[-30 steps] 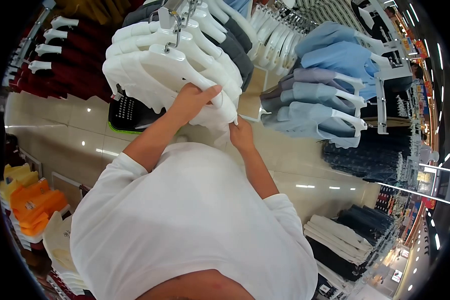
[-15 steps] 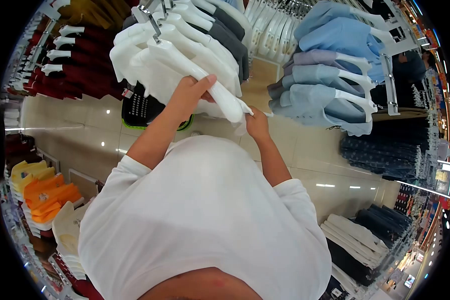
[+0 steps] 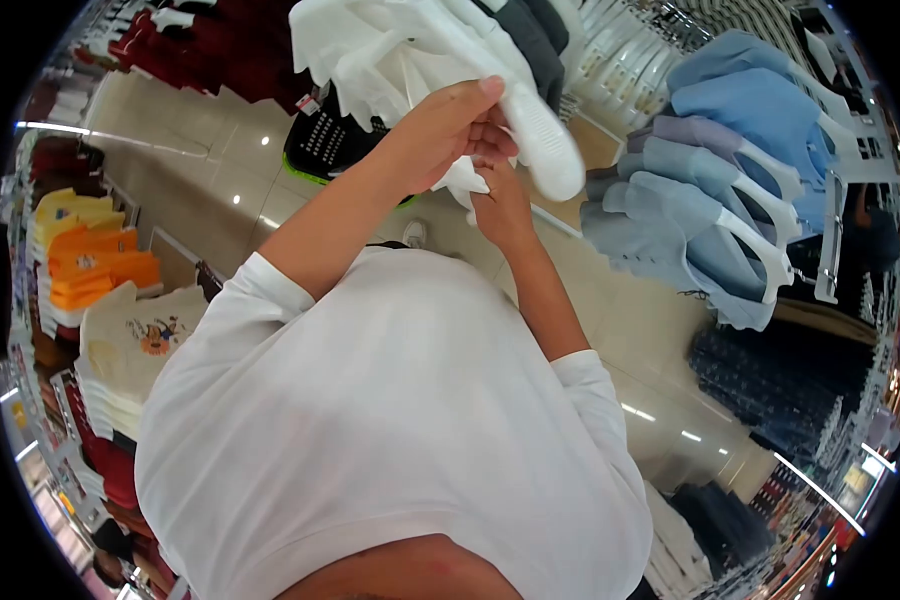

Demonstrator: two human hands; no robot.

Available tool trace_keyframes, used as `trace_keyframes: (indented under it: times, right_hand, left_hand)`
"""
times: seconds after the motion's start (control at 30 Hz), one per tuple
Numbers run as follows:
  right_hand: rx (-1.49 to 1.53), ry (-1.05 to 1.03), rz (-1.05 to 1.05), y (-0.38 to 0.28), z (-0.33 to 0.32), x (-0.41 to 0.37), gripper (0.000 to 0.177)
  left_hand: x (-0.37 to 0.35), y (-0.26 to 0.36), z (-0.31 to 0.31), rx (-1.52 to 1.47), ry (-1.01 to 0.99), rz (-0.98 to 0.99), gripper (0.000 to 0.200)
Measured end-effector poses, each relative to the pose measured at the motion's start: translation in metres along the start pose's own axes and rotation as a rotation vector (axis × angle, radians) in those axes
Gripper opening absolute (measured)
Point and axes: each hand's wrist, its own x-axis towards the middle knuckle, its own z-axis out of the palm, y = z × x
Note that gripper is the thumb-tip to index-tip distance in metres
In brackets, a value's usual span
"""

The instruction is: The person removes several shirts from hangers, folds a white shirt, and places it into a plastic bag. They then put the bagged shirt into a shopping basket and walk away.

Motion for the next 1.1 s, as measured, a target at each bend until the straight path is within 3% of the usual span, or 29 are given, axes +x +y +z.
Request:
trace_keyframes:
  times: [0.07,0.1,0.23,0.3,0.37,0.43,0.53,0.63,0.77,0.87,0.97,1.1]
  right_hand:
    - [0.061,-0.053,-0.071,-0.008,0.002,0.001,0.025]
    - [0.094,-0.028,0.015,-0.012,0.007,-0.003,0.025]
    - [0.102,-0.22,0.17,-0.017,0.004,-0.006,0.023]
    - [0.187,-0.227,0.266,-0.009,0.005,-0.014,0.022]
    - [0.277,-0.212,0.344,-0.013,0.005,-0.018,0.021]
    - [0.377,-0.188,0.377,-0.015,0.008,-0.025,0.021]
    - [0.503,-0.18,0.364,-0.023,0.015,-0.028,0.021]
    - [0.553,-0.209,0.408,-0.051,0.022,-0.025,0.023]
    - [0.582,-0.211,0.415,-0.083,0.022,-0.019,0.026]
    - [0.605,-0.112,0.374,-0.112,0.02,-0.012,0.025]
    - [0.57,-0.005,0.339,-0.138,0.017,0.003,0.021]
    - [0.513,0.106,0.294,-0.162,0.018,0.014,0.018]
  left_hand:
    - [-0.002,-0.001,0.001,-0.015,0.008,0.02,0.053]
    - [-0.003,0.0,0.001,-0.021,0.005,0.031,0.053]
    - [-0.008,-0.009,-0.008,0.369,0.164,0.144,0.044]
    - [-0.018,-0.024,-0.03,0.685,0.266,0.245,0.039]
    - [-0.031,-0.047,-0.058,0.807,0.415,0.355,0.038]
    - [-0.037,-0.083,-0.109,0.857,0.397,0.274,0.044]
    - [-0.068,-0.094,-0.123,0.814,0.094,0.081,0.053]
    - [-0.09,-0.082,-0.108,0.852,-0.202,0.104,0.061]
    - [-0.1,-0.041,-0.106,0.69,-0.366,-0.285,0.075]
    - [-0.107,-0.026,-0.122,0.672,-0.394,-0.235,0.079]
    - [-0.114,-0.02,-0.136,0.626,-0.364,-0.063,0.079]
    - [-0.113,-0.01,-0.15,0.851,-0.317,0.11,0.071]
